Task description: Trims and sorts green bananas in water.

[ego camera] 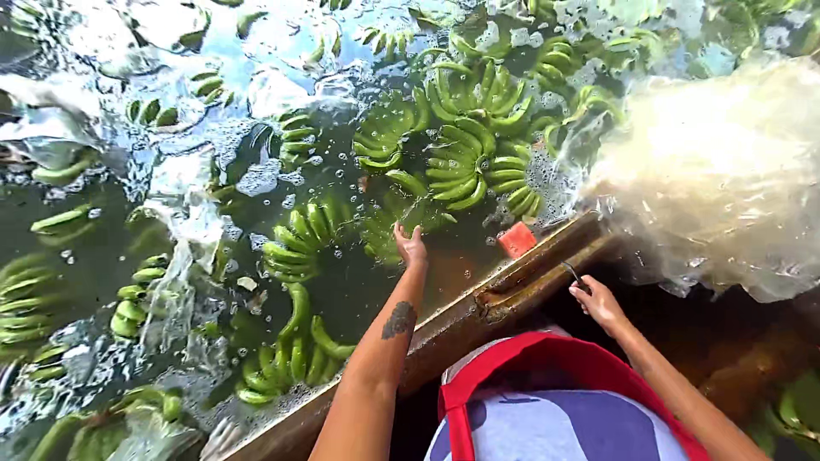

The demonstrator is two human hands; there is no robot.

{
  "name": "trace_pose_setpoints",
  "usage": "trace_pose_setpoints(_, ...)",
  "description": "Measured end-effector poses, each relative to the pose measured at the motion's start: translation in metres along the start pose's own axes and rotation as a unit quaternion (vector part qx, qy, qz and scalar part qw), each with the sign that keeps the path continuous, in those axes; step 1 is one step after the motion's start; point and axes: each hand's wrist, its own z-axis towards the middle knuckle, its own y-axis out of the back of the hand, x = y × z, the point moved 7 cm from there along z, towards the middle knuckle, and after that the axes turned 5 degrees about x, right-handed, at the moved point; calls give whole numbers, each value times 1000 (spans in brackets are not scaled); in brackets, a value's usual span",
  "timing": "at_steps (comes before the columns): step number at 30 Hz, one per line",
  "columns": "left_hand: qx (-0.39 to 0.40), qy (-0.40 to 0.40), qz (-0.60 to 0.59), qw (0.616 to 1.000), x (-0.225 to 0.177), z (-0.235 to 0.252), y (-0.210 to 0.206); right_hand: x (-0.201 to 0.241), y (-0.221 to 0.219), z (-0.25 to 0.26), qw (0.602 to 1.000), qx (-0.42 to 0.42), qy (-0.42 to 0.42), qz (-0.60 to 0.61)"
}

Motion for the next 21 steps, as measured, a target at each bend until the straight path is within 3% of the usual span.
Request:
trace_pose_setpoints(5, 125, 11, 40, 991, -29, 39, -65, 77, 6, 79, 992, 51, 89, -75)
trace_pose_setpoints(9, 134, -47, 194, 971, -60, 88, -102, 142, -10, 157, 981, 86, 154, -84)
trace_pose_setpoints(13, 103, -64, 316, 941, -90, 161, -117, 203, -33, 224, 951, 53, 274, -136)
trace_pose_setpoints(18, 54, -109, 463, 878, -110, 276, -124, 216, -49, 288, 913, -54, 356, -191)
trace_pose_setpoints(21, 70, -72, 541, 835, -104, 327, -128, 203, -58, 308, 884, -80, 400, -228)
